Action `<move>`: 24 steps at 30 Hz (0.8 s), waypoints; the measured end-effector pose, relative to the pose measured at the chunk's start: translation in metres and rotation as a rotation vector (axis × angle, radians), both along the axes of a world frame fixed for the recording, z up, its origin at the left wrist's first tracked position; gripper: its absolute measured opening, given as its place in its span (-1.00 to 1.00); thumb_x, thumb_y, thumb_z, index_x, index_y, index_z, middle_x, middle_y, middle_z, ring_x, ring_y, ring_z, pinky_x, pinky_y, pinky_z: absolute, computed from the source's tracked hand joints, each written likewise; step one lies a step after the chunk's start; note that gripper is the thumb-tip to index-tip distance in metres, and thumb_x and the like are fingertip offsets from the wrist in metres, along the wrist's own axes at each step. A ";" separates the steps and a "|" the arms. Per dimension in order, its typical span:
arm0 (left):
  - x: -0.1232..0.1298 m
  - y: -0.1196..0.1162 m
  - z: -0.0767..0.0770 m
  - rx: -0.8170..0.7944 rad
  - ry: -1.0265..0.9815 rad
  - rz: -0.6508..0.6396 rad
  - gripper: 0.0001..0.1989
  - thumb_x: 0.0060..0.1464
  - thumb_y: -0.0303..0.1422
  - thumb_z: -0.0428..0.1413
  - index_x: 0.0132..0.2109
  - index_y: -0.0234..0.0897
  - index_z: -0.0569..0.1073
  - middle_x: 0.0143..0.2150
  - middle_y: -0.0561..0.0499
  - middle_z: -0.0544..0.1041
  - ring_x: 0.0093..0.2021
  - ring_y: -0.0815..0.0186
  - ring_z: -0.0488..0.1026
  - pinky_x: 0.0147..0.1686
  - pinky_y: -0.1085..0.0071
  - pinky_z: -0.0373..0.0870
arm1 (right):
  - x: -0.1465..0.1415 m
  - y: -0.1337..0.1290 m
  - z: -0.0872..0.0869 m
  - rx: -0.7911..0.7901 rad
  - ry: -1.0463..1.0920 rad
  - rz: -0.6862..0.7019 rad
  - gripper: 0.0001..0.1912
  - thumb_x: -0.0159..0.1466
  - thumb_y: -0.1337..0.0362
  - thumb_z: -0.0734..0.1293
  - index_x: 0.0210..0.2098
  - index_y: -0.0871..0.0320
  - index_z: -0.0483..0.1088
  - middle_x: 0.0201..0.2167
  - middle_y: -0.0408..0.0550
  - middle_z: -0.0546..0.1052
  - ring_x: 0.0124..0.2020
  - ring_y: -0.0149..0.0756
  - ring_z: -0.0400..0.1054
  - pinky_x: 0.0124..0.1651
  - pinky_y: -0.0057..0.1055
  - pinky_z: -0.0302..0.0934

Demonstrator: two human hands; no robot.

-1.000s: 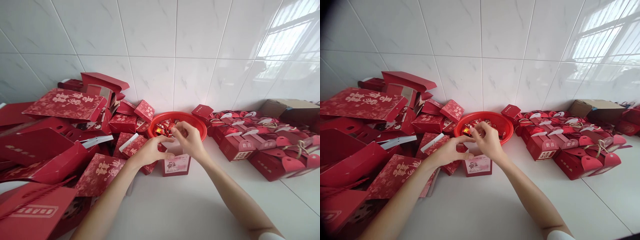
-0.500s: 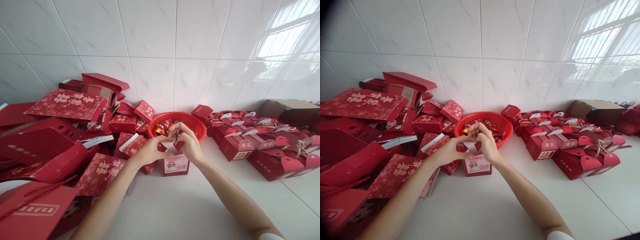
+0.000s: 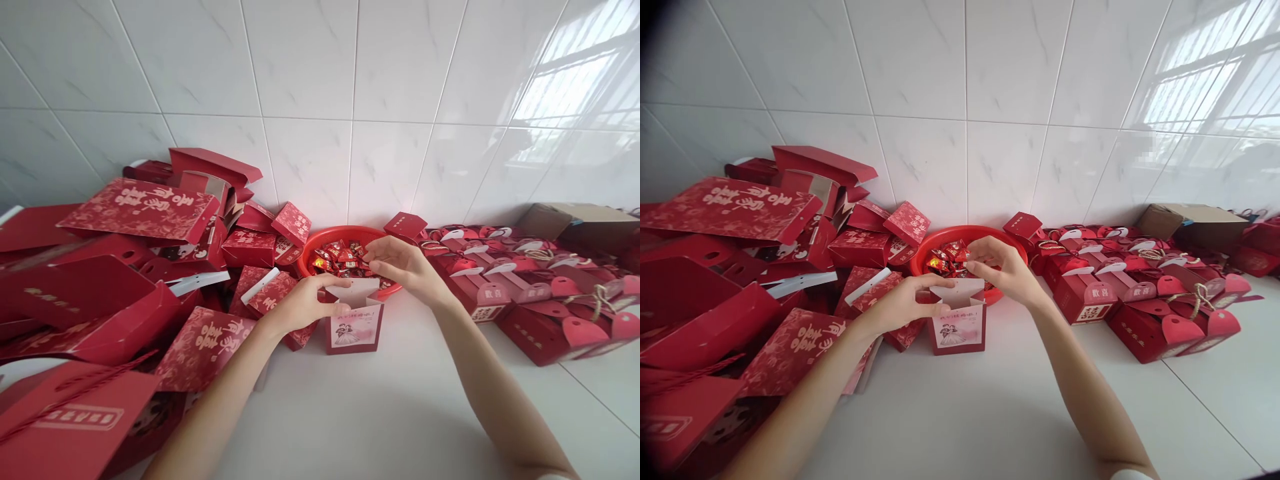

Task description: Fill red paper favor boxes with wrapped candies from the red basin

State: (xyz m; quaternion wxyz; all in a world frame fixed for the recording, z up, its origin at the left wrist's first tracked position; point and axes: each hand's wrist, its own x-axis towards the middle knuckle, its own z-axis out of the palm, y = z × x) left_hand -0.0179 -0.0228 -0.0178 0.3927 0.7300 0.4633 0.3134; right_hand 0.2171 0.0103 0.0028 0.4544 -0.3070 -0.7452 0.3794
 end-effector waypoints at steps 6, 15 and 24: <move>0.001 0.003 -0.005 0.166 0.068 -0.030 -0.68 0.21 -0.14 0.16 -0.01 -0.16 0.64 0.09 -0.04 0.63 0.13 0.10 0.53 0.16 0.27 0.41 | 0.020 0.004 -0.028 -0.033 -0.320 0.150 -0.33 0.14 0.09 0.52 0.18 0.11 0.36 0.05 0.09 0.52 -0.02 -0.13 0.45 -0.05 -0.21 0.40; -0.009 0.007 -0.011 0.143 0.057 -0.115 -0.37 0.20 -0.29 0.16 0.38 -0.02 0.24 0.23 -0.06 0.51 0.14 0.17 0.53 0.14 0.28 0.44 | 0.012 0.007 -0.045 -0.009 -0.278 0.063 -0.69 0.27 0.08 0.39 -0.20 0.22 0.56 -0.26 0.01 0.60 -0.30 -0.25 0.38 -0.22 -0.31 0.29; -0.006 0.021 -0.027 0.268 0.006 -0.115 -0.75 0.19 -0.39 0.10 0.02 -0.17 0.48 0.01 -0.02 0.59 -0.06 0.19 0.59 -0.09 0.34 0.53 | 0.010 0.007 -0.048 -0.034 -0.227 0.089 -0.50 0.35 -0.13 0.27 -0.23 0.19 0.57 -0.30 -0.01 0.57 -0.31 -0.25 0.37 -0.26 -0.37 0.25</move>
